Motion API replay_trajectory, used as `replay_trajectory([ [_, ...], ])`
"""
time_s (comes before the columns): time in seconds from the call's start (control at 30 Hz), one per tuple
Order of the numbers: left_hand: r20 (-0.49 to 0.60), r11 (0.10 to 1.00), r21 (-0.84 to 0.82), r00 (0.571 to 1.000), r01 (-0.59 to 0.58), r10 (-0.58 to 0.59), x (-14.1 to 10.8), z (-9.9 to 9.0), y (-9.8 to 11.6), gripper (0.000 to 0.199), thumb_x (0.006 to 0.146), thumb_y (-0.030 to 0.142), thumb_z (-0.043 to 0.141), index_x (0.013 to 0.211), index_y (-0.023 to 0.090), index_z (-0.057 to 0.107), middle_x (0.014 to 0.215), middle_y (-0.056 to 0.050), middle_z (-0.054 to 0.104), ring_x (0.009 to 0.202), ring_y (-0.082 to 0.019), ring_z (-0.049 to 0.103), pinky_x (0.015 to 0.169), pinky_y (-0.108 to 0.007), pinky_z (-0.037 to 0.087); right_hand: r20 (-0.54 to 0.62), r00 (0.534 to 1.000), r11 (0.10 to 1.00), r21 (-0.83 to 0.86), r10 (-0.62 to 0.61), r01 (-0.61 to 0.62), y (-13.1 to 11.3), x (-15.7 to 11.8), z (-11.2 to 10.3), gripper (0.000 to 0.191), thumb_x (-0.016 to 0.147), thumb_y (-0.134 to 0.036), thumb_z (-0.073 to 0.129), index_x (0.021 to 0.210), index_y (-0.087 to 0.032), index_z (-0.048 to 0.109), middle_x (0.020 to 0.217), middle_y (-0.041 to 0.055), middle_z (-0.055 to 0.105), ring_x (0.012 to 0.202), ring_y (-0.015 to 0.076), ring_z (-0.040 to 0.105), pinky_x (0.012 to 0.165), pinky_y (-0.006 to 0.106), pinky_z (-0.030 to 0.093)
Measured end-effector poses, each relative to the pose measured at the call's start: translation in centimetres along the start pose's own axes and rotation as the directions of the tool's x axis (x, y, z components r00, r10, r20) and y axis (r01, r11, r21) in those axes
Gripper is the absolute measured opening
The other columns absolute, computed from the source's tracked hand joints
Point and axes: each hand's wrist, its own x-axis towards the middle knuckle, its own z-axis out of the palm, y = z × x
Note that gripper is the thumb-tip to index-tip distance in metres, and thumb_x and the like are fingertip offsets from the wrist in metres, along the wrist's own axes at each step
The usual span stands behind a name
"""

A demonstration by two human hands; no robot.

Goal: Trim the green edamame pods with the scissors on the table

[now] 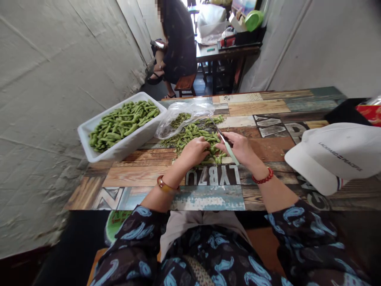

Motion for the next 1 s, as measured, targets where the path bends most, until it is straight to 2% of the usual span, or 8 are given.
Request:
replay_trajectory([
  [0.1,-0.026,0.998,-0.059,1.000,0.015,-0.016,0.0,0.7,-0.6,0.011,0.081,0.014,0.065,0.086,0.015,0.075,0.088,-0.009,0.063,0.084,-0.021,0.061,0.078,-0.033,0.048,0.005,1.000,1.000,-0.003,0.015,-0.015,0.0,0.0,0.0,0.041,0.086,-0.052,0.067,0.107,-0.017,0.070,0.091,0.0087,0.072,0.085,0.0240,0.068,0.079,0.034,0.052],
  [0.23,-0.194,0.912,-0.408,0.972,0.042,-0.132,-0.5,0.8,-1.4,0.007,0.081,0.017,0.065,0.080,0.015,0.072,0.085,-0.006,0.064,0.082,-0.018,0.060,0.077,-0.030,0.047,0.020,1.000,1.000,-0.007,0.018,-0.018,-0.2,-0.1,0.1,0.042,0.086,-0.052,0.066,0.109,-0.017,0.069,0.090,0.0088,0.071,0.084,0.0243,0.067,0.078,0.035,0.052],
  [0.3,-0.187,0.759,-0.649,0.955,0.054,-0.228,-0.8,0.2,-1.4,0.009,0.082,0.024,0.065,0.081,0.015,0.068,0.084,-0.005,0.066,0.078,-0.015,0.060,0.072,-0.027,0.047,0.032,0.999,1.000,-0.005,0.021,-0.021,-0.3,-0.1,0.1,0.043,0.087,-0.052,0.065,0.110,-0.016,0.069,0.089,0.0090,0.071,0.084,0.0245,0.067,0.078,0.036,0.052],
  [0.43,0.020,0.327,-0.936,0.944,0.134,-0.329,-1.2,-1.1,-1.0,0.025,0.082,0.038,0.067,0.086,0.016,0.055,0.082,-0.003,0.071,0.053,-0.007,0.053,0.048,-0.019,0.035,0.056,0.998,1.000,-0.014,0.024,-0.023,-0.4,-0.3,0.1,0.039,0.087,-0.048,0.066,0.112,-0.018,0.068,0.088,0.0072,0.070,0.083,0.0236,0.067,0.078,0.036,0.052],
  [0.53,0.069,0.182,-0.973,0.936,0.139,-0.345,-1.3,-1.5,-0.8,0.033,0.076,0.040,0.075,0.087,0.016,0.053,0.074,-0.001,0.069,0.045,-0.004,0.049,0.042,-0.017,0.029,0.068,0.997,0.999,-0.026,-0.023,0.024,-0.5,-0.4,0.0,0.039,0.086,-0.045,0.068,0.114,-0.019,0.066,0.090,0.0069,0.069,0.082,0.0230,0.067,0.077,0.036,0.053],
  [0.67,0.052,0.164,-0.978,0.910,0.130,-0.411,-1.4,-1.3,-0.9,0.036,0.070,0.039,0.079,0.089,0.015,0.061,0.069,0.000,0.067,0.043,-0.005,0.049,0.040,-0.018,0.033,0.138,0.983,0.991,-0.042,-0.120,0.127,-0.6,-0.5,0.1,0.044,0.086,-0.045,0.069,0.120,-0.018,0.062,0.098,0.0091,0.066,0.086,0.0236,0.065,0.078,0.037,0.054],
  [0.8,0.001,0.191,-0.976,0.890,0.100,-0.457,-1.4,-1.1,-0.8,0.033,0.066,0.036,0.082,0.085,0.015,0.065,0.064,0.003,0.062,0.044,-0.006,0.048,0.041,-0.019,0.036,0.221,0.967,0.990,-0.044,-0.122,0.135,-0.7,-0.8,0.2,0.048,0.085,-0.046,0.070,0.124,-0.020,0.059,0.101,0.0089,0.062,0.085,0.0226,0.062,0.077,0.037,0.055],
  [1.0,-0.010,0.294,-0.949,0.919,0.116,-0.394,-1.4,-1.0,-0.4,0.024,0.068,0.033,0.080,0.077,0.014,0.069,0.061,0.001,0.062,0.044,-0.005,0.045,0.042,-0.020,0.032,0.238,0.963,0.992,0.004,-0.124,0.127,-1.3,-0.9,0.4,0.051,0.082,-0.044,0.074,0.125,-0.021,0.058,0.103,0.0085,0.061,0.077,0.0193,0.059,0.073,0.036,0.055],
])
